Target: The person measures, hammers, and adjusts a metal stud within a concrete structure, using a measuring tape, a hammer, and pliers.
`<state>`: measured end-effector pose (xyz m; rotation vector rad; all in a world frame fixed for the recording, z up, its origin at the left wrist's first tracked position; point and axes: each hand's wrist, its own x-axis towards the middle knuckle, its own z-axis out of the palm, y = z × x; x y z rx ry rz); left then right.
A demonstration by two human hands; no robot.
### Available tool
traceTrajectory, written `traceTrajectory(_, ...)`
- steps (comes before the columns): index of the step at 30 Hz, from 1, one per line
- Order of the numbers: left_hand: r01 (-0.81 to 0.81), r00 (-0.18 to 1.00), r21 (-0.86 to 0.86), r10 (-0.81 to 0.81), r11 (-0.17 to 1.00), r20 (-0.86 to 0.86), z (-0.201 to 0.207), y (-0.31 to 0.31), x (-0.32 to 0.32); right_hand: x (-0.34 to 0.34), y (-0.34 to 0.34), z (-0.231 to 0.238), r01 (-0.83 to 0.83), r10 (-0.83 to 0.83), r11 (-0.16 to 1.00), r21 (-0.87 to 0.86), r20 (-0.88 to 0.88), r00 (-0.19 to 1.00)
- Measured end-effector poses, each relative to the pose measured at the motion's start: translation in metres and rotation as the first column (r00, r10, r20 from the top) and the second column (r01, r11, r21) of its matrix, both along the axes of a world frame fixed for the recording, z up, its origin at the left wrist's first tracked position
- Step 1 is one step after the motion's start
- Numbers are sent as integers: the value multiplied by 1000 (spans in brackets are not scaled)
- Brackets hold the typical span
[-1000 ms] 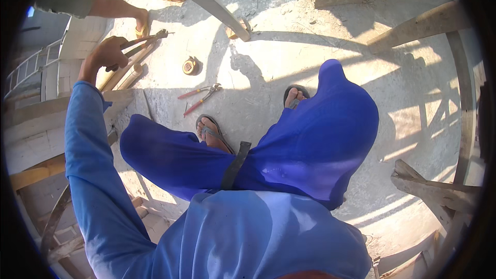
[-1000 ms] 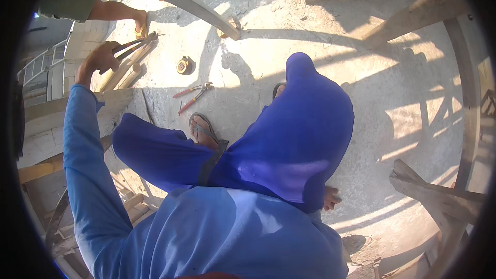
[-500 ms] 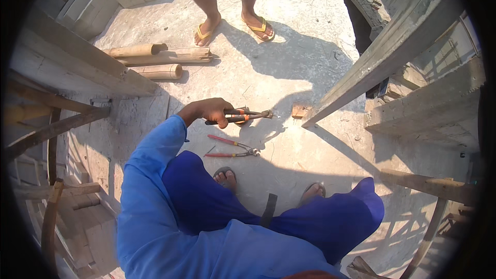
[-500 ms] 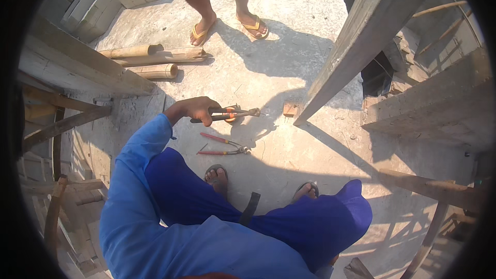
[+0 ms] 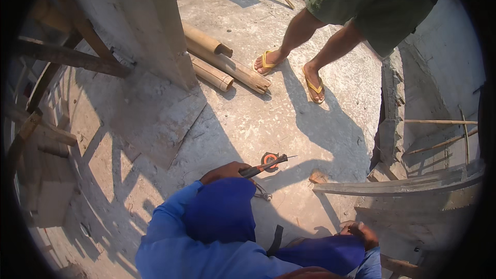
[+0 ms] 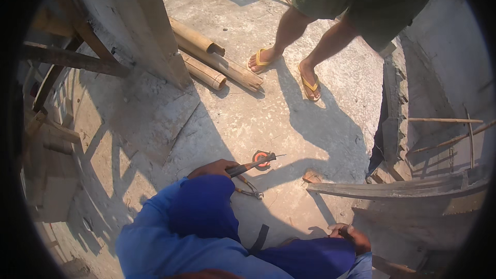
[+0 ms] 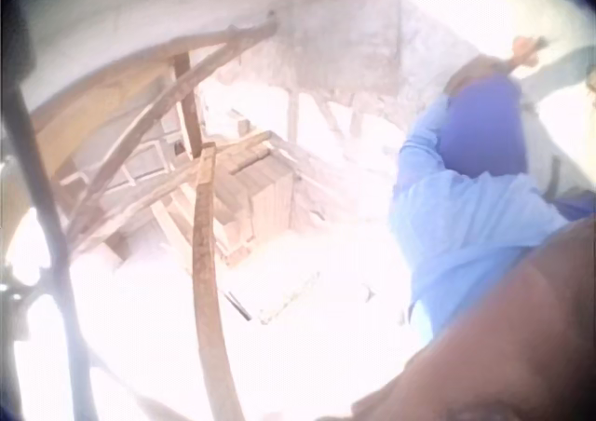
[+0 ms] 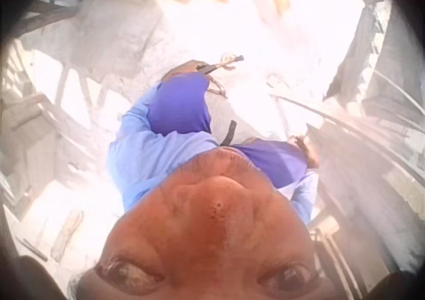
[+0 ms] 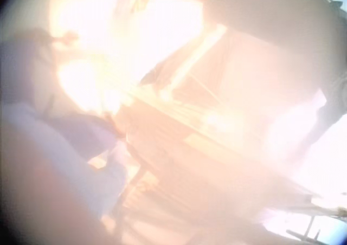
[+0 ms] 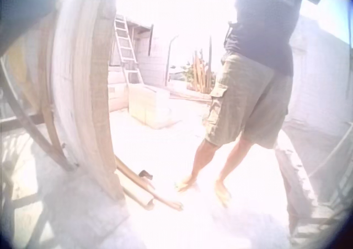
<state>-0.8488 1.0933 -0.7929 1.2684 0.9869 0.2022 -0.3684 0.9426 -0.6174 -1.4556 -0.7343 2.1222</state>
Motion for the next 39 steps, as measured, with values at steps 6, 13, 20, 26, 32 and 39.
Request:
traceTrajectory(6, 13, 982, -20, -9, 1000, 191, -16, 1, -6, -136, 96, -23, -898, 260, 419, 134, 930, 260)
traceTrajectory(13, 120, 819, -269, 58, 956, 571, -63, -19, -19, -199, 167, -92, -923, 13, 175, 341, 937, 349)
traceTrajectory(20, 164, 734, -651, 349, 741, 582, -33, -39, -37, -209, 167, -143, -860, -7, 317, 400, 908, 420)
traceTrajectory(26, 372, 886, -576, -94, 728, 453, -48, -39, -25, -192, 113, -214, -815, -75, 340, 469, 877, 474)
traceTrajectory(32, 286, 949, -450, -314, 846, 12, -23, -43, 15, -195, 74, -235, -675, -140, 522, 522, 833, 536)
traceTrajectory(39, -102, 994, -444, 73, 890, -80, -23, -30, 20, -178, 65, -251, -470, -219, 640, 608, 731, 646)
